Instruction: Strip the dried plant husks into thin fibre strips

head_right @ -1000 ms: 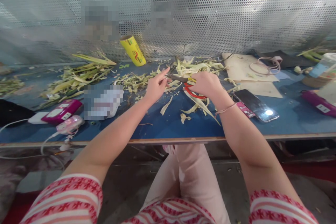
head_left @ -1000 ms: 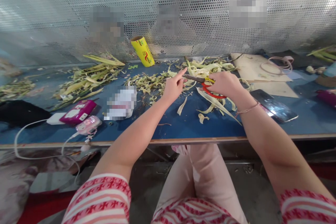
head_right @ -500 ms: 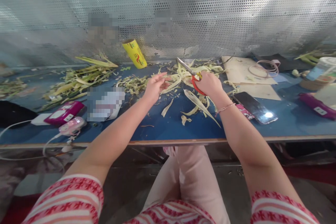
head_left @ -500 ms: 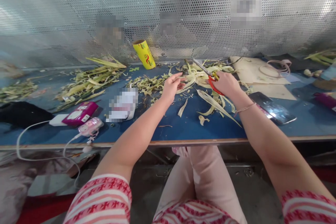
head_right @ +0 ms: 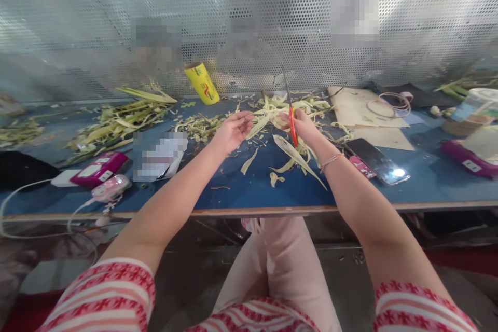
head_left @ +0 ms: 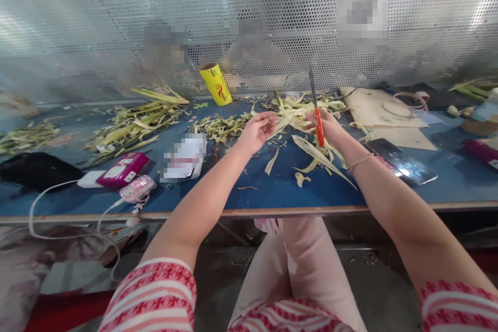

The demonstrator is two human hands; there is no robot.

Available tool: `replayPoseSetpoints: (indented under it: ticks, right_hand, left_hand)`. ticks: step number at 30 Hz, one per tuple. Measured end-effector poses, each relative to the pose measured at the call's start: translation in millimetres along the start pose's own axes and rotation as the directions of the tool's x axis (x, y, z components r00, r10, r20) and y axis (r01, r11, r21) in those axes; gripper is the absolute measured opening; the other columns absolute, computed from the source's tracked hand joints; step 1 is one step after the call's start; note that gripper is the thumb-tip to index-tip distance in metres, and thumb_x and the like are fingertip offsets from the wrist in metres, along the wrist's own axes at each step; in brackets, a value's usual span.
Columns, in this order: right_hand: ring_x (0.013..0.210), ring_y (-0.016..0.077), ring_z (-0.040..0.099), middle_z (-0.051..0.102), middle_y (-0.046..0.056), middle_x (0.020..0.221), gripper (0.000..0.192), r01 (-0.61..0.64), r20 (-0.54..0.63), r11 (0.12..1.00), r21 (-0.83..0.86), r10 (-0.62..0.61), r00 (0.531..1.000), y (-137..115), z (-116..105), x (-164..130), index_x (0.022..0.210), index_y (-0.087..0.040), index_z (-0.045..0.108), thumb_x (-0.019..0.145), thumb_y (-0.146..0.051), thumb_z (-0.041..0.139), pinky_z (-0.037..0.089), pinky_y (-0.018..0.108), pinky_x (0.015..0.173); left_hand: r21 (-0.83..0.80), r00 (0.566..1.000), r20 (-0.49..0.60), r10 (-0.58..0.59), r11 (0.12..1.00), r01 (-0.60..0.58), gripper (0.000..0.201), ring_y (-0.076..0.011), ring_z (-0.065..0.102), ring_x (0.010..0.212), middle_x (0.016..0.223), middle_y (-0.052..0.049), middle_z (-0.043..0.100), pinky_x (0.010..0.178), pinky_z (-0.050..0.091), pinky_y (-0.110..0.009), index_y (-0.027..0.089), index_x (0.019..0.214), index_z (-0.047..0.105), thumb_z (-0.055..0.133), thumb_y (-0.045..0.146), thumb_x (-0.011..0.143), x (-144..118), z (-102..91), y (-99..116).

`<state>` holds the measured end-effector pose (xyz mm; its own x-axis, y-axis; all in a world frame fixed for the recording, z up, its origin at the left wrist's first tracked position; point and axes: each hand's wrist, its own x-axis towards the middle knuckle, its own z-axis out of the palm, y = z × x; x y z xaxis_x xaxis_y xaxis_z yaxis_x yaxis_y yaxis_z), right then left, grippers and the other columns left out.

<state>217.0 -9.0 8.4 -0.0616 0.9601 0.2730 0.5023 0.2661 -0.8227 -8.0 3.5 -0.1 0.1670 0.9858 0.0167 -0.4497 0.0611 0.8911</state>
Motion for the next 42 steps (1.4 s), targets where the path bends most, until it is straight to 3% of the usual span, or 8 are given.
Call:
replayPoseSetpoints:
  ticks: [2, 7, 14, 21, 26, 33, 38, 42]
  right_hand:
    - [0.074, 0.0173, 0.071, 0.071, 0.006, 0.090, 0.029, -0.158, 0.137, 0.906, 0.393, 0.112, 0.984, -9.0, 11.7, -7.5, 0.094, -0.021, 0.050, 0.092, -0.050, 0.057, 0.057, 0.029, 0.065]
    - [0.082, 0.0174, 0.074, 0.075, 0.008, 0.090, 0.021, -0.273, 0.258, 0.714, 0.645, 0.133, 0.957, -25.5, 29.3, -18.5, 0.087, -0.020, 0.054, 0.092, -0.040, 0.059, 0.057, 0.023, 0.060]
    - [0.087, 0.0186, 0.072, 0.070, 0.003, 0.084, 0.029, -0.124, -0.018, 0.710, 0.693, 0.190, 0.982, -32.2, 18.8, -12.1, 0.074, -0.023, 0.042, 0.080, -0.032, 0.068, 0.060, 0.031, 0.076]
    - [0.071, 0.0137, 0.061, 0.049, -0.006, 0.072, 0.047, 0.021, -0.145, 0.760, 0.649, 0.097, 0.985, -33.8, 21.7, -13.5, 0.076, -0.024, 0.039, 0.058, -0.034, 0.081, 0.056, 0.032, 0.073]
    - [0.065, 0.0099, 0.052, 0.047, -0.007, 0.072, 0.052, 0.084, -0.155, 0.802, 0.591, 0.011, 0.988, -33.2, 31.2, -16.7, 0.076, -0.024, 0.037, 0.060, -0.045, 0.083, 0.051, 0.029, 0.066]
    - [0.064, 0.0092, 0.052, 0.051, -0.006, 0.071, 0.056, 0.166, -0.108, 0.725, 0.669, -0.126, 0.986, -18.3, 39.4, -12.7, 0.076, -0.023, 0.044, 0.052, -0.041, 0.091, 0.048, 0.025, 0.060]
    - [0.066, 0.0128, 0.057, 0.057, -0.003, 0.071, 0.047, 0.141, -0.049, 0.853, 0.503, -0.135, 0.990, -19.8, 28.3, -15.2, 0.076, -0.023, 0.050, 0.062, -0.048, 0.086, 0.052, 0.030, 0.064]
    - [0.060, 0.0209, 0.062, 0.058, 0.003, 0.059, 0.039, -0.075, 0.001, 0.988, -0.132, 0.075, 0.997, -9.5, 4.0, -2.1, 0.073, -0.019, 0.057, 0.081, -0.056, 0.068, 0.051, 0.034, 0.062]
  left_hand:
    - [0.046, 0.998, 0.059, 0.024, 0.999, -0.027, 0.020, -0.0074, 0.068, 0.071, 0.087, -0.003, 0.076, 0.071, 0.055, -0.021, 0.017, 0.089, 0.069, 0.054, 0.005, 0.084, -4.0, 3.2, -1.3]
    - [0.107, 0.979, 0.201, 0.033, 0.993, -0.056, 0.013, -0.0100, 0.070, 0.073, 0.089, -0.003, 0.076, 0.074, 0.055, -0.026, 0.018, 0.089, 0.070, 0.062, 0.011, 0.081, -10.7, 5.8, -5.6]
    - [0.208, 0.942, 0.329, -0.061, 0.978, -0.009, 0.022, -0.0132, 0.071, 0.070, 0.089, -0.006, 0.077, 0.066, 0.055, -0.026, 0.018, 0.098, 0.070, 0.071, 0.017, 0.076, -12.0, 2.2, -9.0]
    - [0.270, 0.928, 0.361, -0.097, 0.963, -0.004, 0.024, -0.0112, 0.067, 0.068, 0.083, -0.005, 0.075, 0.066, 0.054, -0.025, 0.015, 0.088, 0.072, 0.082, 0.026, 0.070, -17.8, 10.4, -11.8]
    - [0.312, 0.930, 0.359, -0.080, 0.949, -0.039, 0.030, -0.0083, 0.062, 0.060, 0.070, -0.001, 0.070, 0.064, 0.051, -0.024, 0.014, 0.085, 0.069, 0.087, 0.027, 0.064, -18.0, 15.2, -18.3]
    - [0.371, 0.893, 0.442, -0.086, 0.924, -0.094, 0.041, -0.0067, 0.059, 0.058, 0.068, 0.000, 0.066, 0.060, 0.046, -0.023, 0.012, 0.078, 0.065, 0.087, 0.043, 0.061, -19.1, 15.3, -20.5]
    - [0.378, 0.910, 0.403, -0.095, 0.923, -0.071, 0.043, -0.0089, 0.062, 0.064, 0.072, -0.001, 0.068, 0.069, 0.051, -0.027, 0.012, 0.076, 0.064, 0.088, 0.044, 0.060, -15.8, 11.8, -21.0]
    - [0.383, 0.943, 0.330, -0.048, 0.920, -0.087, 0.026, -0.0107, 0.064, 0.073, 0.080, -0.003, 0.070, 0.081, 0.052, -0.031, 0.013, 0.079, 0.063, 0.081, 0.030, 0.071, -11.2, 8.0, -19.2]
